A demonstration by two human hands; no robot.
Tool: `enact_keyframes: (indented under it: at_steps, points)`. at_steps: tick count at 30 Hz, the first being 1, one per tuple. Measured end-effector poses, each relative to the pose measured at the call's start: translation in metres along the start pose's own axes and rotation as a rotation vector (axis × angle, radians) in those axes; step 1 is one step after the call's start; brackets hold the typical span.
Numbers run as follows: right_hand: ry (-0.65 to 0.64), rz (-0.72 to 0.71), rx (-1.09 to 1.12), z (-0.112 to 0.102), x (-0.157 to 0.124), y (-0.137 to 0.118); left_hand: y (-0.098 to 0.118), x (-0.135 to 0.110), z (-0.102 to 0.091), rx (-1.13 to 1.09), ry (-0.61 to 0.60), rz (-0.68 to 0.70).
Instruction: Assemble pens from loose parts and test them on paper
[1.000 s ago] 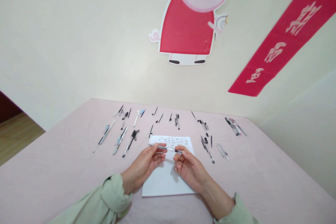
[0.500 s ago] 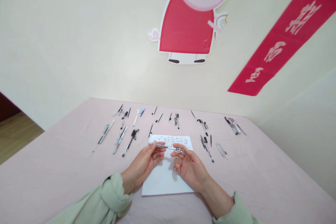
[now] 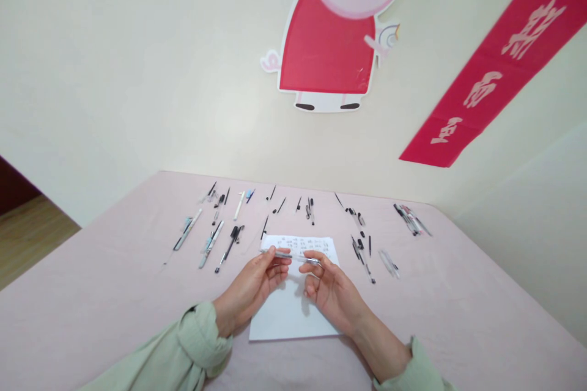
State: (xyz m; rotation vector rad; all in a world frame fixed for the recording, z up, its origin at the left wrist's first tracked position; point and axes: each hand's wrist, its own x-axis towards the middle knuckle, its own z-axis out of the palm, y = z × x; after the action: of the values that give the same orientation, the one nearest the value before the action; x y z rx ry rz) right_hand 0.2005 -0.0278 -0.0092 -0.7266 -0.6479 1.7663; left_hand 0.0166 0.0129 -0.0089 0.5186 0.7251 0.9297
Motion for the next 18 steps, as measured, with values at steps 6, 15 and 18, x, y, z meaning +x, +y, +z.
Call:
enact_keyframes:
  at_steps: [6, 15, 18]
  points:
    - [-0.031, -0.165, -0.481, 0.013, -0.005, 0.003, 0.0, -0.006, 0.004, 0.167, -0.186, 0.034]
    - [0.222, -0.225, -0.144, -0.003, 0.007, -0.005, -0.008, -0.009, 0.005, 0.616, -0.242, 0.117]
    - [0.278, -0.225, -0.019, -0.01, 0.011, -0.012, -0.011, -0.022, 0.009, 1.017, -0.413, 0.271]
